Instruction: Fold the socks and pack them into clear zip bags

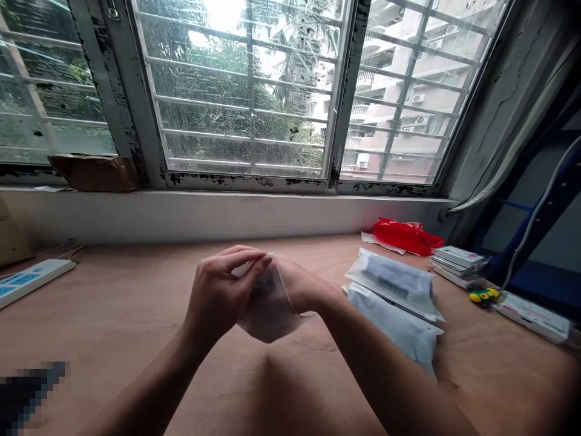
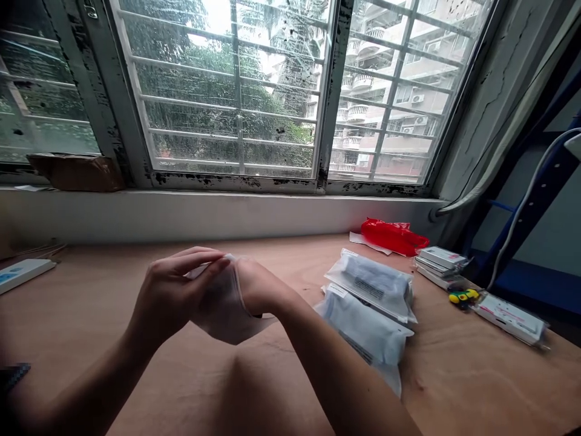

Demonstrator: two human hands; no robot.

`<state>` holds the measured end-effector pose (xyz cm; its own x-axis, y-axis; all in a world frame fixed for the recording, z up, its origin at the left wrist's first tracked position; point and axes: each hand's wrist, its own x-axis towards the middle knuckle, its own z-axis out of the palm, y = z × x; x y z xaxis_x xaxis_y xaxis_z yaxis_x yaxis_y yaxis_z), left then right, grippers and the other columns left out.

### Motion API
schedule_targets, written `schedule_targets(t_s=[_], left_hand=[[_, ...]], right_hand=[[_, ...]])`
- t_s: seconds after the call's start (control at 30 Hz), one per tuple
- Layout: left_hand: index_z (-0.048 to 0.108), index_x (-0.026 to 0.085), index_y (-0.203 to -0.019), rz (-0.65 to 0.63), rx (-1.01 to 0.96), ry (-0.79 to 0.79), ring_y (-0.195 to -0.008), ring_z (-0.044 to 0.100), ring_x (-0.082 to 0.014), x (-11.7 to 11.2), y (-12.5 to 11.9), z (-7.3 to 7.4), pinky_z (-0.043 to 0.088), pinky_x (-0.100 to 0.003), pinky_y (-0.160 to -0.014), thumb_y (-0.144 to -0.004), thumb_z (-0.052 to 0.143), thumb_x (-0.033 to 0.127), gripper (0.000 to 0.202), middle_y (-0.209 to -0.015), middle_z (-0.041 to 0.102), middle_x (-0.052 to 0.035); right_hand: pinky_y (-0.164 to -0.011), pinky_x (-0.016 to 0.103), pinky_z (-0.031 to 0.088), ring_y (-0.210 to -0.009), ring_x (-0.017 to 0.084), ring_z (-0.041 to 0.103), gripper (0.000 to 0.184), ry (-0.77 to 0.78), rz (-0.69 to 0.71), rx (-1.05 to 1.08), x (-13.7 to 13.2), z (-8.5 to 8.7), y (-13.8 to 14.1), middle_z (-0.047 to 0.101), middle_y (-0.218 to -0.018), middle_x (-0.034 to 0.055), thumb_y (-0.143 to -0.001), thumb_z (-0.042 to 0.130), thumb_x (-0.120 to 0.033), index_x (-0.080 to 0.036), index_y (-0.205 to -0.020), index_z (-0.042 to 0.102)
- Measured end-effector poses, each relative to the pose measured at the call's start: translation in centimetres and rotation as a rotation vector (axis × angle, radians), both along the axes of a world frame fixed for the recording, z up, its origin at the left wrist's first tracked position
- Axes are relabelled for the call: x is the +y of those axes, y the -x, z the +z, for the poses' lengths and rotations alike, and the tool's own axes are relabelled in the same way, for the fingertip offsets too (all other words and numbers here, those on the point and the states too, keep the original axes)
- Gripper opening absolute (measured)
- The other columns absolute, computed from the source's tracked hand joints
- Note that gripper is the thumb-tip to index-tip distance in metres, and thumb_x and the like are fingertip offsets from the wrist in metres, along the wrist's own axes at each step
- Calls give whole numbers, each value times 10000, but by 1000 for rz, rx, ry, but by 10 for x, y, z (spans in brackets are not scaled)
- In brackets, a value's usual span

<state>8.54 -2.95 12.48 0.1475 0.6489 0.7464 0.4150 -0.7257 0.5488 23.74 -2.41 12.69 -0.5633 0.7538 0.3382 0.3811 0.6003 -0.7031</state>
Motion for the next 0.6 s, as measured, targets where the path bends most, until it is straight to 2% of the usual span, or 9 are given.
schedule_targets(t_s=[0.1, 0.2, 0.33, 0.5, 0.6], left_hand=[[789, 246, -843, 9, -108, 75, -748, 714, -183, 7, 3, -1, 536, -243, -673, -808, 716, 389, 165, -820, 773, 4], [789, 238, -864, 20, -176, 130, -719, 716, -190, 8, 4, -3, 544, -250, -660, -800, 722, 417, 202, -798, 774, -2], [786, 241, -835, 40, -138, 108, -720, 711, -178, 2, -1, -5, 542, -249, -687, -815, 706, 390, 171, -799, 772, 6], [774, 236, -831, 0, -85, 47, -750, 702, -161, -5, -7, -7, 528, -232, -685, -837, 681, 339, 139, -826, 764, 13], [769, 237, -820, 62, -74, -16, -755, 694, -156, -4, -6, -6, 521, -230, -700, -838, 681, 330, 130, -827, 759, 17]], right_hand=[[-689, 237, 473, -774, 164, 582, 235, 214, 72, 207, 0, 0, -9, 637, -788, -8, -655, 751, -231, -156, -870, 693], [-655, 232, 457, -720, 151, 571, 218, 320, -2, 333, -2, -1, -11, 621, -729, -8, -687, 744, -289, -144, -842, 695], [-556, 221, 384, -636, 127, 501, 242, 204, -158, 237, 0, -9, -3, 567, -653, -10, -747, 684, -373, -135, -707, 667], [-535, 228, 323, -616, 110, 429, 244, -139, -325, -83, 5, -15, 6, 493, -584, -23, -718, 687, -349, -135, -633, 606], [-550, 207, 348, -640, 106, 466, 181, -112, -260, -97, 3, -11, 3, 550, -648, -26, -726, 680, -326, -150, -722, 638]])
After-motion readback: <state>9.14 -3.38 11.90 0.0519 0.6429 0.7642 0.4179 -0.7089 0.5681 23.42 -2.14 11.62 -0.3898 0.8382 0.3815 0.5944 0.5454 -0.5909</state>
